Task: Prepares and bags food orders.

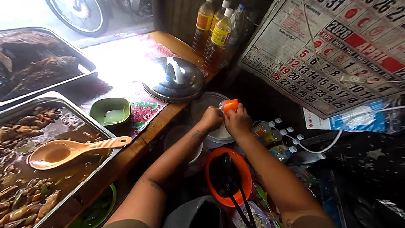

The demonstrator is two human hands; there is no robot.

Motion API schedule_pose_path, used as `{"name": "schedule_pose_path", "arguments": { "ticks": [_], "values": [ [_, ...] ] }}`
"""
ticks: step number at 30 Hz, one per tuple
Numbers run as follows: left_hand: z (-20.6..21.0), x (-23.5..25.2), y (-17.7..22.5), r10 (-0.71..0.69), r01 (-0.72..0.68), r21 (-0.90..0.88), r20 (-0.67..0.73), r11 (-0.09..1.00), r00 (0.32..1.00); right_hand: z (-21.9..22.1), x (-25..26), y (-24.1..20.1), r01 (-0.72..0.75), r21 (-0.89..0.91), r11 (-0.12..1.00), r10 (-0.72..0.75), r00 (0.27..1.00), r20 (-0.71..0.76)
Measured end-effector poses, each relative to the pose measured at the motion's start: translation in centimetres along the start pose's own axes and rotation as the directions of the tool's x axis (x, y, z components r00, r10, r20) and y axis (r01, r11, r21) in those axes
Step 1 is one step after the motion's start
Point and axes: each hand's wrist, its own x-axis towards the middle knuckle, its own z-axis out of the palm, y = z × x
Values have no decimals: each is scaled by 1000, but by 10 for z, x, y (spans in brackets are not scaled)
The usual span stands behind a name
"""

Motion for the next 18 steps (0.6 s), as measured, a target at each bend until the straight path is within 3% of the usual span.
{"name": "schedule_pose_path", "arguments": {
  "ticks": [4,7,13,16,18],
  "values": [
    [0,2,7,-16,15,118,5,993,1000,6,0,-9,68,-101,993,-67,998,15],
    [3,6,7,-17,21,96,-37,995,999,8,0,-13,94,-125,988,-89,995,48],
    [0,23,-13,82,-82,-82,-4,993,997,12,12,-7,77,-145,986,-81,997,-21],
    [-3,25,-20,76,-65,-271,31,961,997,9,15,-3,117,-126,985,-130,987,-99],
    [-5,24,-26,55,-22,-437,63,899,996,0,17,5,102,-4,995,-102,994,-49]
  ]
}}
